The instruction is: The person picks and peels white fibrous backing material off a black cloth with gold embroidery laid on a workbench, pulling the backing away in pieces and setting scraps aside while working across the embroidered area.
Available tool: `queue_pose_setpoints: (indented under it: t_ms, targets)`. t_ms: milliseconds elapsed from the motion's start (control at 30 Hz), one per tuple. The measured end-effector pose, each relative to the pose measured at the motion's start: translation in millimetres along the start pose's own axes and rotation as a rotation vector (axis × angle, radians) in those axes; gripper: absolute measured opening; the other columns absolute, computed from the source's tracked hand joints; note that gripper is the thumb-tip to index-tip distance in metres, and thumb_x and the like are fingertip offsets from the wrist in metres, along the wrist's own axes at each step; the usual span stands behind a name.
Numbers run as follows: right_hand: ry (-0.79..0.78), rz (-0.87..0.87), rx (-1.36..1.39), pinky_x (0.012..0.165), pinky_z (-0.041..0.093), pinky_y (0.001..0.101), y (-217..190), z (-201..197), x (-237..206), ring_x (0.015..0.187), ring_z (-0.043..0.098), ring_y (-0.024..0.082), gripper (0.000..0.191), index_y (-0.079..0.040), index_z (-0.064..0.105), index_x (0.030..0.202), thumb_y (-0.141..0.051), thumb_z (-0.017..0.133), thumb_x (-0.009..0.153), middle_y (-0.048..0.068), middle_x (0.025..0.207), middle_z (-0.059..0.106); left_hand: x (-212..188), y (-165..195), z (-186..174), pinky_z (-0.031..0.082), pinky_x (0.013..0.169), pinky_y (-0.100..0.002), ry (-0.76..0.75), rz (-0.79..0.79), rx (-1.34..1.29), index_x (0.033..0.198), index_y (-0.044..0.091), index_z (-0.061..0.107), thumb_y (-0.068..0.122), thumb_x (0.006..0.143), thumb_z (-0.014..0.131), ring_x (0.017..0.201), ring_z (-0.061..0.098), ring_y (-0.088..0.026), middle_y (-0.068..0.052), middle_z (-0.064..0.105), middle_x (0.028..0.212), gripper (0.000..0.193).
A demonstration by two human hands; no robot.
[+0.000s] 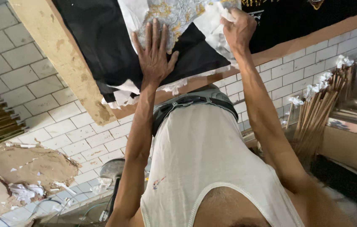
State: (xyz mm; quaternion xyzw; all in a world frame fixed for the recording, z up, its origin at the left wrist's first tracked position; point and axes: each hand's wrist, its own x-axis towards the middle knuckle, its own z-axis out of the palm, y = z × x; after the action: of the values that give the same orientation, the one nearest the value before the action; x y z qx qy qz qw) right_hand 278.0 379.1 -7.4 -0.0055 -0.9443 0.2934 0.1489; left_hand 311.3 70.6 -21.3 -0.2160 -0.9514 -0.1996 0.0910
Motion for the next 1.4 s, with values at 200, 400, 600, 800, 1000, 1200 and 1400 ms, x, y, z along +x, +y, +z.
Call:
queue_pose_setpoints:
  t_ms: [200, 400, 600, 800, 1000, 1200, 1400]
  targets:
    - [0.151, 0.133, -0.025, 0.066, 0.057, 0.0364, 16.2, -29.3, -45.1, 0.072, 0.076, 0.028, 0.014, 0.002, 0.077, 0.095, -0.005, 0.083, 0.085, 0.018, 0.083, 0.076, 3.6, 2.3, -4.5, 0.000, 0.125, -0.068, -0.054, -0.047, -0.027, 0.167, 0.011, 0.031, 0.059, 0.100, 0.066, 0.160, 0.014, -0.031, -0.015, 0.019, 0.172, 0.089]
    - [0.373, 0.610, -0.151, 0.069, 0.061, 0.0324, 89.7, -126.9, -74.4, 0.077, 0.078, 0.018, 0.014, 0.000, 0.078, 0.104, -0.002, 0.076, 0.091, 0.017, 0.093, 0.082, 5.6, 2.0, -5.1, -0.002, 0.123, -0.069, -0.072, -0.051, -0.016, 0.166, 0.008, 0.030, 0.062, 0.099, 0.067, 0.159, 0.014, -0.033, -0.017, 0.019, 0.171, 0.094]
    - [0.136, 0.334, 0.044, 0.069, 0.054, 0.0248, 57.0, -124.3, -94.8, 0.073, 0.063, 0.017, 0.051, -0.006, 0.067, 0.136, 0.014, 0.052, 0.092, 0.011, 0.129, 0.074, 14.4, 11.7, 1.8, 0.001, 0.124, -0.069, -0.041, -0.090, -0.004, 0.162, 0.012, 0.036, 0.053, 0.092, 0.077, 0.157, 0.015, -0.036, -0.016, 0.020, 0.168, 0.091]
    - [0.041, -0.159, -0.290, 0.050, 0.053, 0.0308, -45.9, -8.1, -44.0, 0.068, 0.066, 0.018, 0.033, -0.007, 0.079, 0.090, -0.038, 0.086, 0.082, 0.009, 0.095, 0.069, 65.5, 21.2, 25.7, 0.010, 0.131, -0.058, -0.011, 0.054, -0.212, 0.159, 0.016, 0.040, 0.043, 0.101, 0.076, 0.158, 0.017, -0.035, -0.014, 0.025, 0.169, 0.074]
    - [-0.130, -0.224, -0.648, 0.037, 0.045, 0.0264, -46.0, 30.9, -3.5, 0.057, 0.061, 0.014, 0.019, -0.010, 0.074, 0.079, -0.028, 0.081, 0.078, 0.013, 0.092, 0.073, 74.6, 28.3, 29.2, 0.009, 0.132, -0.057, 0.090, 0.071, -0.059, 0.164, 0.022, 0.036, 0.029, 0.113, 0.060, 0.160, 0.019, -0.024, -0.003, 0.023, 0.172, 0.057]
    - [-0.045, 0.042, -0.325, 0.050, 0.048, 0.0368, 39.1, -34.0, -15.1, 0.056, 0.063, 0.022, 0.021, -0.009, 0.072, 0.076, -0.017, 0.089, 0.086, 0.008, 0.071, 0.068, 76.4, 27.7, 34.7, 0.008, 0.131, -0.059, 0.056, 0.041, 0.007, 0.167, 0.020, 0.032, 0.032, 0.117, 0.055, 0.161, 0.017, -0.026, -0.004, 0.020, 0.173, 0.056]
    - [0.140, -0.024, -0.575, 0.052, 0.047, 0.0413, 102.3, -118.5, -50.9, 0.060, 0.060, 0.031, 0.035, -0.005, 0.059, 0.067, -0.009, 0.093, 0.075, 0.017, 0.083, 0.064, 73.2, 21.9, 40.0, 0.005, 0.127, -0.063, 0.017, 0.091, -0.034, 0.167, 0.016, 0.029, 0.050, 0.114, 0.057, 0.159, 0.017, -0.030, -0.011, 0.018, 0.172, 0.069]
